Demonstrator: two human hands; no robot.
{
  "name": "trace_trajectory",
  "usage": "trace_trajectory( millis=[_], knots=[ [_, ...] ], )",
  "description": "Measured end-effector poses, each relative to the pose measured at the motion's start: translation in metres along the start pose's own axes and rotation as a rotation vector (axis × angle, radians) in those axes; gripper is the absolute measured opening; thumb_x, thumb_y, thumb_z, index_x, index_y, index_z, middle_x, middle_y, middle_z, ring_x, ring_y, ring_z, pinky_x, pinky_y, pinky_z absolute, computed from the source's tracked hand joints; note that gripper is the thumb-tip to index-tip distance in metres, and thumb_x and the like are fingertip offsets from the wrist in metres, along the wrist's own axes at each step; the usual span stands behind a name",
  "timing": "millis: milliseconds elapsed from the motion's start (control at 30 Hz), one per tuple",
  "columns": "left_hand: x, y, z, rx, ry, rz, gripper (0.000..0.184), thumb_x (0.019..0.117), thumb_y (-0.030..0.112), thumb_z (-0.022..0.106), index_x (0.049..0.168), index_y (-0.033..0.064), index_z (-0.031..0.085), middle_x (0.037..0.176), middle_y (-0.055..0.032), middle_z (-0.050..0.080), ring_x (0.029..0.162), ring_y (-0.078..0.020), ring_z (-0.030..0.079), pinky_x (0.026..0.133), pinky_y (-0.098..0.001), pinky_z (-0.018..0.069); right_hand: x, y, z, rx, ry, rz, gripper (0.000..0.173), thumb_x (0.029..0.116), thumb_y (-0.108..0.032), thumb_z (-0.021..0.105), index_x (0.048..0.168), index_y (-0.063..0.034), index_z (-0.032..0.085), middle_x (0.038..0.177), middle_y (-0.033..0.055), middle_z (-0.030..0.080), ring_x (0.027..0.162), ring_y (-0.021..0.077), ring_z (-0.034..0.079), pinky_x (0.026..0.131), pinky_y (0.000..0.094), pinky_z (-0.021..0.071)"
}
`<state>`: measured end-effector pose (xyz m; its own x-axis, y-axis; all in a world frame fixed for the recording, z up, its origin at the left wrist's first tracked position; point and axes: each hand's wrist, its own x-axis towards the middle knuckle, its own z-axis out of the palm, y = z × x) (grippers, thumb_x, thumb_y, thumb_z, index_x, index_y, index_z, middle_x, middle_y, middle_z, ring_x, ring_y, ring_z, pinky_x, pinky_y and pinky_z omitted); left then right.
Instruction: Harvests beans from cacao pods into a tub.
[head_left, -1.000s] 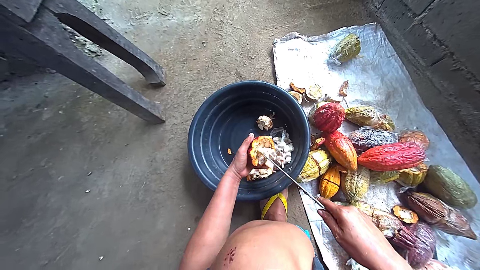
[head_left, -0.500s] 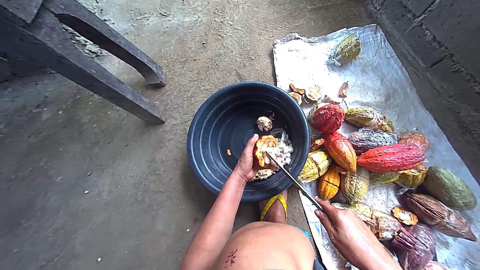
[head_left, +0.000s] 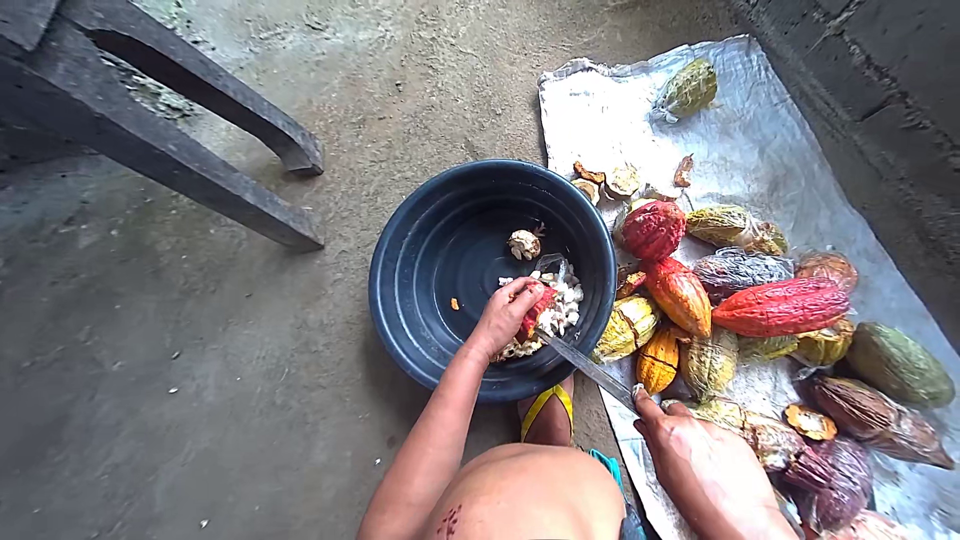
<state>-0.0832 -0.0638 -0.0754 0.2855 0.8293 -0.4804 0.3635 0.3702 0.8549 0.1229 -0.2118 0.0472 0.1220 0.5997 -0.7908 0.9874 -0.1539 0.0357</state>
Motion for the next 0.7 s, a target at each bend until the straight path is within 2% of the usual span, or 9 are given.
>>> trace_trajectory(
  millis=[133, 267, 333, 433, 567, 633, 700],
  knots=[
    [-0.002, 0.002, 0.0, -0.397, 0.04, -0.224, 0.048, 0.1114, 0.041, 0.027, 0.123, 0.008, 0.059, 0.096, -0.0091, 0.068, 0.086, -0.0181, 0.069, 0.078, -0.0374, 0.0583, -0.002, 0.006, -0.003, 0.002, 0.019, -0.02, 0.044, 0.1099, -0.038, 0.043, 0.152, -0.0297, 0.05, 0.112, 0.0164, 0.071, 0.092, 0.0361, 0.072, 0.073, 0.0487, 0.0562],
    [-0.005, 0.006, -0.003, -0.64, -0.017, -0.325, 0.065, 0.107, 0.06, 0.02, 0.123, 0.0092, 0.057, 0.099, -0.0149, 0.071, 0.089, -0.03, 0.072, 0.076, -0.048, 0.0615, -0.005, 0.008, 0.005, 0.076, 0.079, -0.052, 0.045, 0.1094, -0.04, 0.043, 0.151, -0.0279, 0.053, 0.105, 0.0171, 0.072, 0.086, 0.0368, 0.073, 0.07, 0.0503, 0.0562],
    [-0.004, 0.005, -0.004, -0.639, -0.058, -0.339, 0.069, 0.105, 0.065, 0.019, 0.125, 0.0097, 0.056, 0.101, -0.0159, 0.071, 0.092, -0.0321, 0.073, 0.076, -0.0491, 0.0617, -0.006, 0.009, 0.004, 0.082, 0.084, -0.052, 0.044, 0.1093, -0.04, 0.044, 0.151, -0.028, 0.053, 0.105, 0.017, 0.072, 0.086, 0.0363, 0.073, 0.07, 0.0498, 0.0563],
    [-0.004, 0.005, -0.004, -0.574, -0.079, -0.35, 0.068, 0.1054, 0.064, 0.02, 0.125, 0.0094, 0.056, 0.101, -0.0152, 0.071, 0.091, -0.0307, 0.073, 0.075, -0.0472, 0.0623, -0.008, 0.012, -0.003, 0.063, 0.067, -0.054, 0.044, 0.1095, -0.041, 0.043, 0.15, -0.0282, 0.053, 0.104, 0.0167, 0.072, 0.087, 0.0368, 0.072, 0.07, 0.0501, 0.0559],
    [-0.005, 0.003, -0.006, -0.573, -0.077, -0.373, 0.068, 0.1047, 0.065, 0.019, 0.125, 0.0115, 0.056, 0.103, -0.0149, 0.07, 0.091, -0.0308, 0.072, 0.074, -0.0475, 0.0616, -0.015, 0.019, -0.004, 0.088, 0.14, -0.109, 0.042, 0.1082, -0.038, 0.046, 0.146, -0.0249, 0.059, 0.097, 0.0175, 0.072, 0.08, 0.0381, 0.072, 0.064, 0.052, 0.0556],
    [-0.005, 0.003, -0.006, -0.573, -0.088, -0.375, 0.071, 0.1037, 0.067, 0.018, 0.127, 0.0115, 0.055, 0.105, -0.0158, 0.07, 0.092, -0.0315, 0.072, 0.075, -0.048, 0.0613, -0.012, 0.019, -0.007, 0.099, 0.085, -0.085, 0.042, 0.109, -0.04, 0.044, 0.147, -0.0264, 0.057, 0.1, 0.0172, 0.073, 0.086, 0.0384, 0.072, 0.069, 0.053, 0.0556],
    [-0.005, 0.005, -0.005, -0.548, -0.103, -0.373, 0.071, 0.1038, 0.067, 0.017, 0.124, 0.0114, 0.056, 0.101, -0.0148, 0.07, 0.088, -0.0299, 0.072, 0.072, -0.0454, 0.0615, -0.009, 0.019, -0.007, 0.098, 0.075, -0.081, 0.043, 0.1093, -0.041, 0.043, 0.148, -0.0275, 0.056, 0.101, 0.0166, 0.072, 0.087, 0.0376, 0.072, 0.07, 0.0526, 0.0557]
  ],
)
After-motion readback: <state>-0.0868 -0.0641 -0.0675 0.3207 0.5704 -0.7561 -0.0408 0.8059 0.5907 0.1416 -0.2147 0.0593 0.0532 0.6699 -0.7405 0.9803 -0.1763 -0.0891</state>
